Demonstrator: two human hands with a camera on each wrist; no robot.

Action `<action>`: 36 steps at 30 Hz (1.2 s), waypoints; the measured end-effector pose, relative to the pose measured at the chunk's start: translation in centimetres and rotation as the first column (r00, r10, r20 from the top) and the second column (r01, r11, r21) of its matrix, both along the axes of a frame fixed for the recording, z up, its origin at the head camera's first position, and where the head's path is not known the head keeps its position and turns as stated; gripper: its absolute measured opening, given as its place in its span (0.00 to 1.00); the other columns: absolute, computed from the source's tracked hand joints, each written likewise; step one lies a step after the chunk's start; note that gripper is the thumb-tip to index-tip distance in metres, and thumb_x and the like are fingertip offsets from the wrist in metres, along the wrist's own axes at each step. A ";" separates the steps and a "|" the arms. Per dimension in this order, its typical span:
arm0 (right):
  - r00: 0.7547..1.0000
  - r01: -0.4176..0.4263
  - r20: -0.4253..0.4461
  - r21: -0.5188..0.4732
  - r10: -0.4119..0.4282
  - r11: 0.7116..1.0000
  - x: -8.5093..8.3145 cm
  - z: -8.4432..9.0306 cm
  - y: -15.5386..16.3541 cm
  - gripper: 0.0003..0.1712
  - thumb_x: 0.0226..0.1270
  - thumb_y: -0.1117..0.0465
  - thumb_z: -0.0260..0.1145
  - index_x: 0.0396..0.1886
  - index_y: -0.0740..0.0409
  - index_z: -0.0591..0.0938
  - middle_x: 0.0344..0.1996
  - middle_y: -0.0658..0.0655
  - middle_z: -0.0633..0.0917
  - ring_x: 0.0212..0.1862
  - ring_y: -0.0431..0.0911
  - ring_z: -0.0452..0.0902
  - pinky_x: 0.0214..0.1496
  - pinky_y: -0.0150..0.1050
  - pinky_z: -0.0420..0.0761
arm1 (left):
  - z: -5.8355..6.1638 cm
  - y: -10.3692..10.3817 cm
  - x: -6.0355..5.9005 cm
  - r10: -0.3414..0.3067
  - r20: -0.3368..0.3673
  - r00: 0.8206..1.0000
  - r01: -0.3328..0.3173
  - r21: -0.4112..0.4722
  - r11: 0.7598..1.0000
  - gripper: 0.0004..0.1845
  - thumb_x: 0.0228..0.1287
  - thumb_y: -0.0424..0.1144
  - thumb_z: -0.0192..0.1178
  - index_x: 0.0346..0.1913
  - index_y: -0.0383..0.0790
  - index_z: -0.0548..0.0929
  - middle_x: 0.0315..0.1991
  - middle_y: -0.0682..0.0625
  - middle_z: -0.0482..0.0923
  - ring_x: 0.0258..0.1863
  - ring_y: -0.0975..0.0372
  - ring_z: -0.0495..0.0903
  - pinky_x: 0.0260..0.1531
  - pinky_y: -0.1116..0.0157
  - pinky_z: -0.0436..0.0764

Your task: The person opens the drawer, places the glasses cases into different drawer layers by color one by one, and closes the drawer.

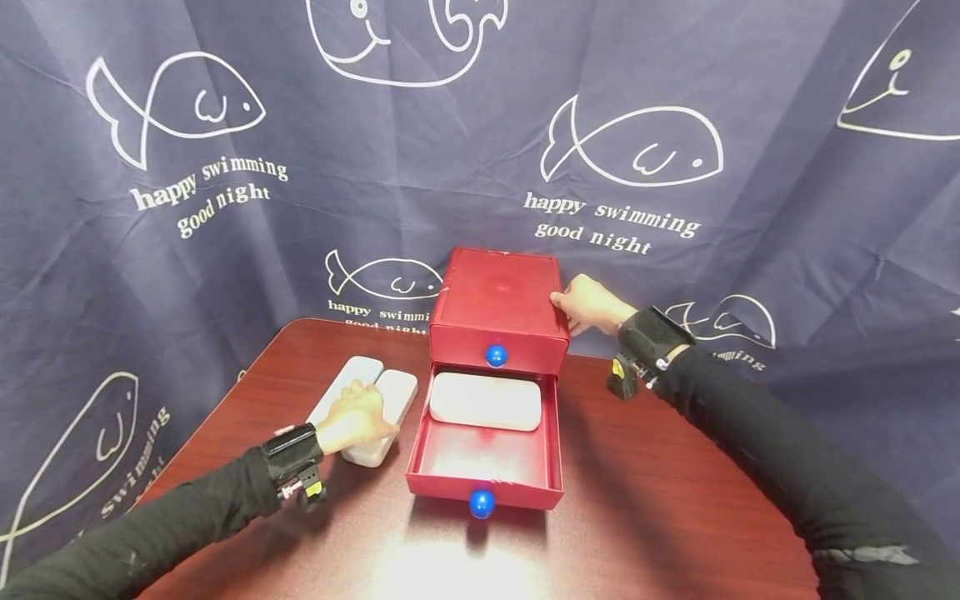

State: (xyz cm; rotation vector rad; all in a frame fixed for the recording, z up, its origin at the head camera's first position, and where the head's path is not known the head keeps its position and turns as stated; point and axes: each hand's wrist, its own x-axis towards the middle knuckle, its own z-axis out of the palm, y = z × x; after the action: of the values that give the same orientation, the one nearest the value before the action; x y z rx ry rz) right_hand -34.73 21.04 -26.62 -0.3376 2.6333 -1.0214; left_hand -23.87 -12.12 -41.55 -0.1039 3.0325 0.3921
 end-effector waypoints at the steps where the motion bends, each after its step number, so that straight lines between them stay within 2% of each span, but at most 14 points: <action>1: 1.000 0.002 0.001 0.000 -0.002 1.000 0.0 0.0 0.0 0.20 0.80 0.61 0.54 0.45 0.78 0.81 0.23 0.50 0.85 0.28 0.41 0.83 0.37 0.39 0.90 | -0.1 0.0 0.0 -0.001 -0.001 1.000 0.001 -0.001 1.000 0.38 0.47 0.49 0.78 0.48 0.18 0.76 0.41 0.33 0.72 0.45 0.43 0.75 0.42 0.49 0.81; 9: 0.999 0.007 0.031 -0.014 -0.007 1.000 -0.1 0.0 0.0 0.20 0.80 0.61 0.54 0.47 0.80 0.80 0.23 0.49 0.84 0.28 0.42 0.84 0.38 0.39 0.90 | -0.8 0.2 -0.1 0.014 -0.020 1.000 -0.013 0.013 1.000 0.39 0.42 0.46 0.82 0.48 0.18 0.75 0.42 0.33 0.69 0.47 0.43 0.72 0.42 0.49 0.81; 15: 1.000 0.006 0.026 -0.007 -0.005 1.000 -0.2 0.1 0.2 0.20 0.80 0.61 0.54 0.45 0.79 0.80 0.22 0.49 0.85 0.27 0.40 0.83 0.38 0.39 0.90 | -1.1 0.1 -0.1 -0.007 -0.013 1.000 0.008 0.051 0.999 0.37 0.39 0.43 0.82 0.45 0.20 0.76 0.42 0.33 0.68 0.48 0.42 0.70 0.42 0.48 0.81; 18: 1.000 0.004 0.026 -0.007 -0.004 1.000 -0.4 0.0 0.2 0.21 0.81 0.61 0.54 0.47 0.79 0.80 0.23 0.49 0.85 0.28 0.40 0.83 0.38 0.39 0.90 | -1.1 0.2 0.0 -0.014 -0.017 1.000 0.015 0.043 0.999 0.36 0.37 0.43 0.83 0.43 0.21 0.76 0.42 0.33 0.68 0.48 0.42 0.70 0.42 0.48 0.80; 24: 0.999 0.007 0.031 -0.009 -0.007 1.000 -0.5 -0.2 0.1 0.21 0.81 0.60 0.54 0.48 0.79 0.80 0.24 0.49 0.85 0.29 0.40 0.84 0.40 0.40 0.90 | -1.1 0.8 0.5 -0.025 0.028 0.999 0.026 -0.037 0.999 0.43 0.38 0.47 0.83 0.49 0.21 0.73 0.42 0.32 0.73 0.47 0.42 0.73 0.42 0.48 0.81; 28: 1.000 0.007 0.015 -0.004 -0.007 1.000 -0.4 -0.2 0.0 0.21 0.81 0.60 0.54 0.47 0.79 0.81 0.23 0.49 0.85 0.29 0.40 0.84 0.40 0.41 0.90 | -1.1 1.1 0.3 -0.018 0.023 1.000 0.020 -0.076 0.997 0.45 0.38 0.47 0.84 0.51 0.21 0.71 0.42 0.32 0.74 0.46 0.43 0.75 0.44 0.49 0.81; 32: 1.000 0.002 0.002 0.000 -0.002 1.000 -0.4 -0.2 0.2 0.21 0.80 0.61 0.54 0.47 0.79 0.81 0.24 0.49 0.84 0.29 0.40 0.83 0.40 0.41 0.90 | -1.0 1.3 -0.2 -0.017 0.021 1.000 0.019 -0.114 0.993 0.45 0.38 0.48 0.85 0.50 0.21 0.71 0.41 0.33 0.76 0.46 0.44 0.77 0.46 0.51 0.83; 36: 1.000 0.002 0.004 0.002 -0.002 1.000 -0.4 -0.3 0.2 0.21 0.81 0.60 0.54 0.46 0.79 0.81 0.23 0.49 0.84 0.28 0.39 0.83 0.39 0.40 0.90 | -1.0 1.1 -0.6 -0.043 0.046 0.998 0.049 -0.140 0.989 0.40 0.39 0.49 0.84 0.46 0.21 0.76 0.40 0.33 0.76 0.46 0.44 0.78 0.45 0.51 0.83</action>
State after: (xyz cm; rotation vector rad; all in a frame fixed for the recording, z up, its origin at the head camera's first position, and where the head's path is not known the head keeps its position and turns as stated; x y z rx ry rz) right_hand -35.13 21.24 -26.88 -0.3328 2.6315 -1.0184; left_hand -24.46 -11.00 -42.53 -0.0509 3.0106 0.1692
